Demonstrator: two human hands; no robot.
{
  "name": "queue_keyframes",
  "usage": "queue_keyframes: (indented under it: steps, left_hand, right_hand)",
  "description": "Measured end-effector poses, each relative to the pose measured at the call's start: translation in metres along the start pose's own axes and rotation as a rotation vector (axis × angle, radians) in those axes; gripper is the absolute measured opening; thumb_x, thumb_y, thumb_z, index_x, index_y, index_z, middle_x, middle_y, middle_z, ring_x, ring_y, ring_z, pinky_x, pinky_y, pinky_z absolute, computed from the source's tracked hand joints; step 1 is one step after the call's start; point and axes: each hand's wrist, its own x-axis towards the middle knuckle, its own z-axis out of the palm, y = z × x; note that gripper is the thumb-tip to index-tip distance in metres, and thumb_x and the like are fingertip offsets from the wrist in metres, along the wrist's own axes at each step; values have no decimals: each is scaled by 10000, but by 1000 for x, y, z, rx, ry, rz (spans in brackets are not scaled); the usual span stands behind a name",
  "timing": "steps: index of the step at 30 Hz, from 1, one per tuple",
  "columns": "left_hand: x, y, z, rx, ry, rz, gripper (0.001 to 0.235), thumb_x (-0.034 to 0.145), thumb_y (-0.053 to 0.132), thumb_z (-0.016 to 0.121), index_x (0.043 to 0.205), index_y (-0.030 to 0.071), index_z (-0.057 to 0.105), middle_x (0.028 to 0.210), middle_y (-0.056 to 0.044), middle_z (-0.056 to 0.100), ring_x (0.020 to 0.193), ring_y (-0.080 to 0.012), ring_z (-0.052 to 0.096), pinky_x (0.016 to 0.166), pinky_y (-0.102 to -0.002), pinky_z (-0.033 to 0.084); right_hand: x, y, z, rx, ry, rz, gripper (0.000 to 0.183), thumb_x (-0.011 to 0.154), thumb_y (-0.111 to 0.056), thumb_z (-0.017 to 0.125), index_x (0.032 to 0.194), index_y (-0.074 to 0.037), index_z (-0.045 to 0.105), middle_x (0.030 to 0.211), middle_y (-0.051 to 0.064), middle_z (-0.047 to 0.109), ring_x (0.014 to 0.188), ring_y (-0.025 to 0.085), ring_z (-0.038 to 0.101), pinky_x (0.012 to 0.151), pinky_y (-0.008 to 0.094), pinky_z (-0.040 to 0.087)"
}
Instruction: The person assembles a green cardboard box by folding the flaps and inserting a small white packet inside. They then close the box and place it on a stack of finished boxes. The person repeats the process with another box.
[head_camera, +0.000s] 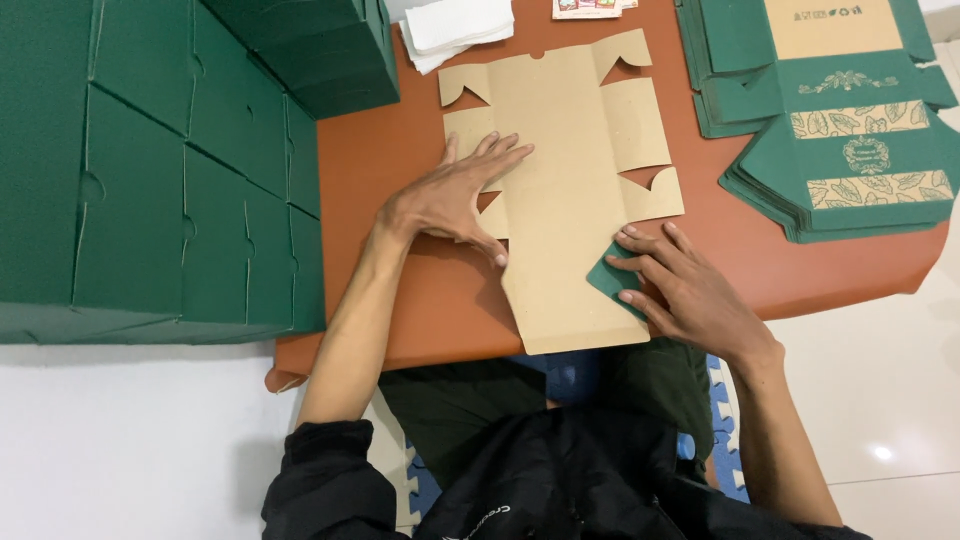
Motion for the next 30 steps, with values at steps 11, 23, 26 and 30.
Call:
queue_keyframes:
  steps: [11,23,26,30]
  left_hand:
    - [18,10,28,139,133,110,1462,605,905,874,1732,221,241,1773,-231,262,1633,-518,130,1166,-859,-129]
    - [14,26,26,87,87,118,1375,666,779,927,1719,187,271,1775,-245,248,1640,-505,139,1189,-852,-106]
    - [17,16,34,134,33,123,1626,445,959,879,1731,207,227,1789,-244,185,1646,-507,102,1176,-860,-109]
    - [10,30,33,171,-4,140,1671,385,954,875,1732,202,232,1791,-278,101,1636,-539,50,1165,-871,-116]
  right_hand:
    - [-4,-2,15,-120,72,30,333,1003,-291,723,1303,-147,748,1490,105,642,1488,290,546,1303,532,294]
    - [3,-52,45,-659,-70,50,666,1060,-102,457,1636,-436,431,1515,270,544,1479,437,521,1142,489,518]
    - [3,-55,43,-628,-101,83,668,1051,-136,452,1635,-459,431,1537,256,506,1528,420,470,1204,472,455]
    - [0,-48,45,-559,-140,118,625,1085,-179,392,1640,-464,431,1527,280,492,1526,448,446,1201,493,436]
